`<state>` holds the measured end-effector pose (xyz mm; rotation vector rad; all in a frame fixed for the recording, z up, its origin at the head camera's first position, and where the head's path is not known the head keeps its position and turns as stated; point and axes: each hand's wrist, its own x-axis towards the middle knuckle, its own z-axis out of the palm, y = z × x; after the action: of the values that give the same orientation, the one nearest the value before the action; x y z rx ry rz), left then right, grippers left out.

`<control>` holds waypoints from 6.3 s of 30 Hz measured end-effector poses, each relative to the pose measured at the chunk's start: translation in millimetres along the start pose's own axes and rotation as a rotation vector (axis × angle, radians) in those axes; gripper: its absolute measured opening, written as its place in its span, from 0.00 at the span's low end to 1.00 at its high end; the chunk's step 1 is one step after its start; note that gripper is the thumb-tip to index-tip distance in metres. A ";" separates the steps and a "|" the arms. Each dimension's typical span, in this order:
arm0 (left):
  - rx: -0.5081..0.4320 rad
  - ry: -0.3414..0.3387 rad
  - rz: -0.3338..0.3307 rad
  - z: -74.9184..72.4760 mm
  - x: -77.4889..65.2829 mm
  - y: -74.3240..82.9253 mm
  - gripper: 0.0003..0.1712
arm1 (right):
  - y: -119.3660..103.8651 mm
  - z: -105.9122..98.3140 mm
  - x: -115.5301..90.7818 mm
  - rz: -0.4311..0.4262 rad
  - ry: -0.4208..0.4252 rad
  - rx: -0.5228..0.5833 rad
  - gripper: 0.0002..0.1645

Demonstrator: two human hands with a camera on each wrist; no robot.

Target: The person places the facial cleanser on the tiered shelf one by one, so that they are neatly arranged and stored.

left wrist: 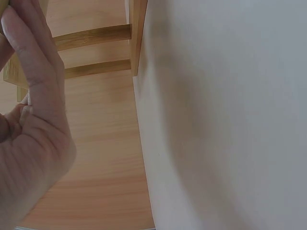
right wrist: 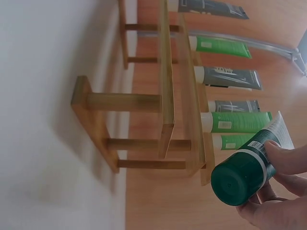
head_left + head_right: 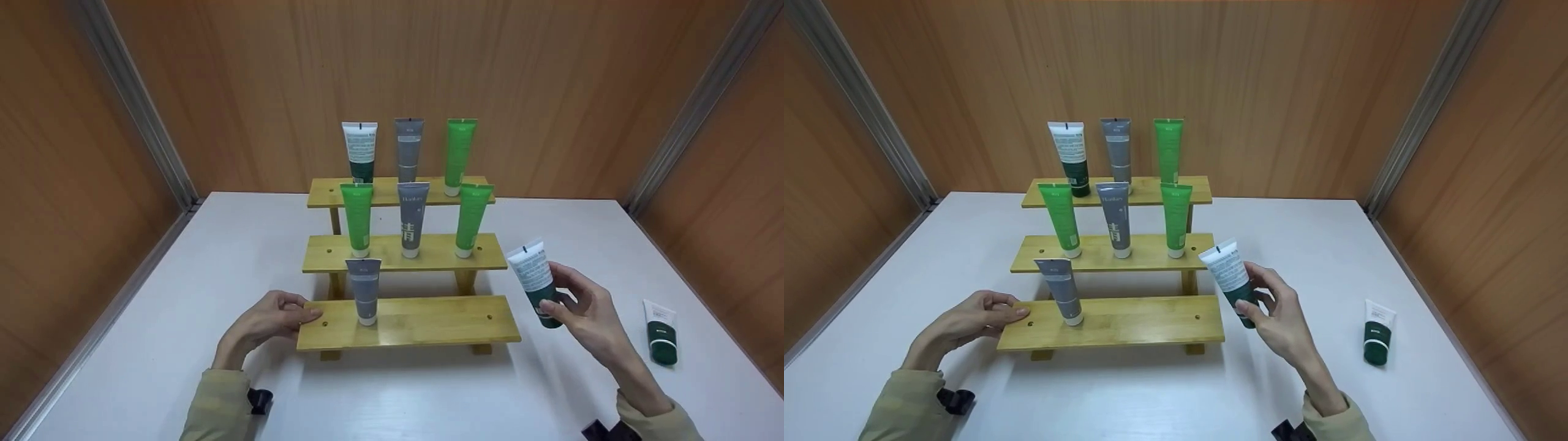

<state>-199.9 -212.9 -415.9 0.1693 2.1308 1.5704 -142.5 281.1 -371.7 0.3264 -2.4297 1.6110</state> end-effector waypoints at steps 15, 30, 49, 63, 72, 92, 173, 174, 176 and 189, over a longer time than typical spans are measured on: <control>-0.014 0.001 0.007 0.8 0.2 -1.4 0.13 | -12.9 29.5 7.0 -0.024 -0.053 0.100 0.35; -0.016 0.004 -0.002 -0.2 -0.1 -1.8 0.13 | -23.3 67.4 17.9 0.034 -0.120 0.165 0.34; 0.001 0.008 0.016 0.5 -0.8 0.2 0.13 | -25.6 110.2 30.3 0.059 -0.218 0.252 0.36; 0.004 0.004 0.010 1.6 0.6 -0.3 0.14 | -25.2 135.4 35.0 0.012 -0.232 0.310 0.33; -0.006 0.010 0.005 1.4 -0.1 0.3 0.15 | -23.2 141.4 36.3 0.043 -0.208 0.339 0.34; 0.007 0.013 0.004 0.8 -0.3 -0.5 0.15 | -19.1 143.2 35.3 0.021 -0.223 0.375 0.38; 0.011 0.030 -0.016 2.1 -0.3 -0.4 0.17 | 134.6 -115.6 -8.3 0.208 0.181 -0.513 0.33; 0.012 0.031 -0.019 1.9 -0.1 -0.4 0.17 | 135.2 -116.9 -9.0 0.211 0.179 -0.511 0.33; 0.014 0.033 -0.023 1.4 0.0 -0.3 0.16 | 136.6 -119.4 -10.3 0.221 0.177 -0.505 0.33; -0.001 0.011 -0.003 0.9 -1.2 0.2 0.14 | 141.9 -129.0 -14.8 0.274 0.143 -0.541 0.34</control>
<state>-198.4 -212.5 -415.5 0.1573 2.1382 1.5740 -163.8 454.9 -451.2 -0.2110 -2.7502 0.9467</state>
